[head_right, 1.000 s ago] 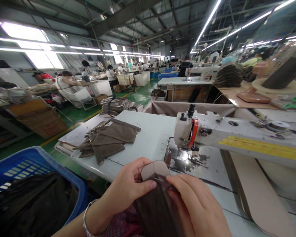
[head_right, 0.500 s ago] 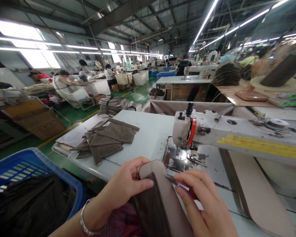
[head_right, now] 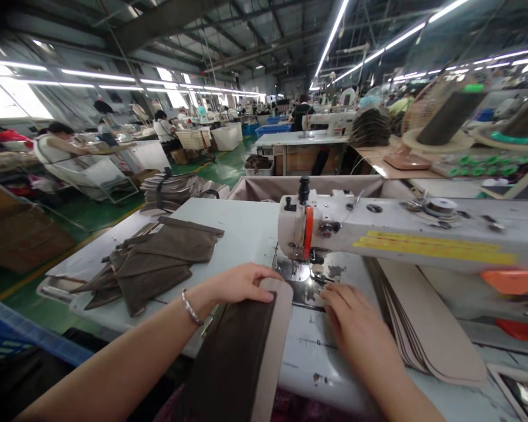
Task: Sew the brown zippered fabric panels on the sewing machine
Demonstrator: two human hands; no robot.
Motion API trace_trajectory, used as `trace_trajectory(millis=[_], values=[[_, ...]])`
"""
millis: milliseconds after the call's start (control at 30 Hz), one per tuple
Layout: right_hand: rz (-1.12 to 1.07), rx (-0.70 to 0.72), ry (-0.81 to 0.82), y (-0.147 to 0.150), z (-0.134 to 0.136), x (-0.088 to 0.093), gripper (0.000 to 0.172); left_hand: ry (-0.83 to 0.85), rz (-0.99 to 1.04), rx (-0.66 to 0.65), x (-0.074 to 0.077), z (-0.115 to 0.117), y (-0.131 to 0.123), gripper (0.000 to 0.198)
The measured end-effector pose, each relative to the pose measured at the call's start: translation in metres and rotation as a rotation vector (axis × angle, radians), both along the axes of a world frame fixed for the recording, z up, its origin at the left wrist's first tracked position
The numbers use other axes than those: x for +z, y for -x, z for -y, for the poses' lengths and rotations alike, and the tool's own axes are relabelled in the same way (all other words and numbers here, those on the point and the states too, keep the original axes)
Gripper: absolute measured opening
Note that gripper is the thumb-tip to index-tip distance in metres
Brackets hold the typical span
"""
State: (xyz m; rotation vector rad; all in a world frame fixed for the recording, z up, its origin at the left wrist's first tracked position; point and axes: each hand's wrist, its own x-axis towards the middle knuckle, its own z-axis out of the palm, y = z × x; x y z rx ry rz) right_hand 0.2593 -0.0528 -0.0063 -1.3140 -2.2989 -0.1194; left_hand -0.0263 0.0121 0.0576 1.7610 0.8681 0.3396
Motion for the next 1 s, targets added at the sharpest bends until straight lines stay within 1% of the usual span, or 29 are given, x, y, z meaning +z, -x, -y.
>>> trace_trajectory(millis=[67, 133, 167, 233, 300, 400, 467, 533, 600, 667, 767, 833, 900, 1000], values=[[-0.008, 0.071, 0.056, 0.018, -0.008, 0.007, 0.031, -0.184, -0.095, -0.033, -0.010, -0.009, -0.020, 0.044], [0.002, 0.073, 0.104, 0.031, -0.020, 0.011, 0.035, -0.330, -0.155, -0.047, -0.018, -0.013, -0.029, 0.047], [0.007, 0.062, 0.120, 0.035, -0.026, 0.011, 0.036, -0.375, -0.167, -0.046, -0.021, -0.014, -0.031, 0.046], [0.009, 0.032, 0.139, 0.040, -0.037, 0.010, 0.036, -0.425, -0.180, -0.027, -0.024, -0.014, -0.032, 0.035], [0.008, 0.007, 0.156, 0.041, -0.042, 0.008, 0.037, -0.487, -0.214, 0.009, -0.026, -0.013, -0.032, 0.023], [0.004, 0.010, 0.177, 0.042, -0.036, 0.010, 0.036, -0.690, -0.311, 0.041, -0.028, -0.011, -0.035, 0.024], [-0.013, 0.039, 0.198, 0.042, -0.027, 0.015, 0.037, -0.812, -0.365, 0.029, -0.030, -0.010, -0.040, 0.018], [-0.039, 0.063, 0.227, 0.044, -0.019, 0.020, 0.039, -0.899, -0.411, -0.010, -0.033, -0.010, -0.044, 0.019], [-0.069, 0.075, 0.252, 0.045, -0.014, 0.026, 0.041, -0.966, -0.465, -0.063, -0.037, -0.010, -0.045, 0.016], [-0.100, 0.086, 0.264, 0.046, -0.012, 0.031, 0.037, -1.004, -0.484, -0.097, -0.040, -0.011, -0.044, 0.015], [-0.128, 0.098, 0.291, 0.043, -0.014, 0.038, 0.025, -1.019, -0.408, -0.112, -0.044, -0.010, -0.041, 0.015], [-0.124, 0.089, 0.288, 0.040, -0.018, 0.039, 0.022, -1.021, -0.351, -0.151, -0.045, -0.008, -0.040, 0.017], [-0.082, 0.052, 0.243, 0.037, -0.025, 0.035, 0.024, -1.021, -0.330, -0.197, -0.045, -0.007, -0.040, 0.019], [0.063, -0.013, 0.203, 0.037, -0.035, 0.022, 0.040, -1.014, -0.322, -0.216, -0.045, -0.006, -0.042, 0.021]])
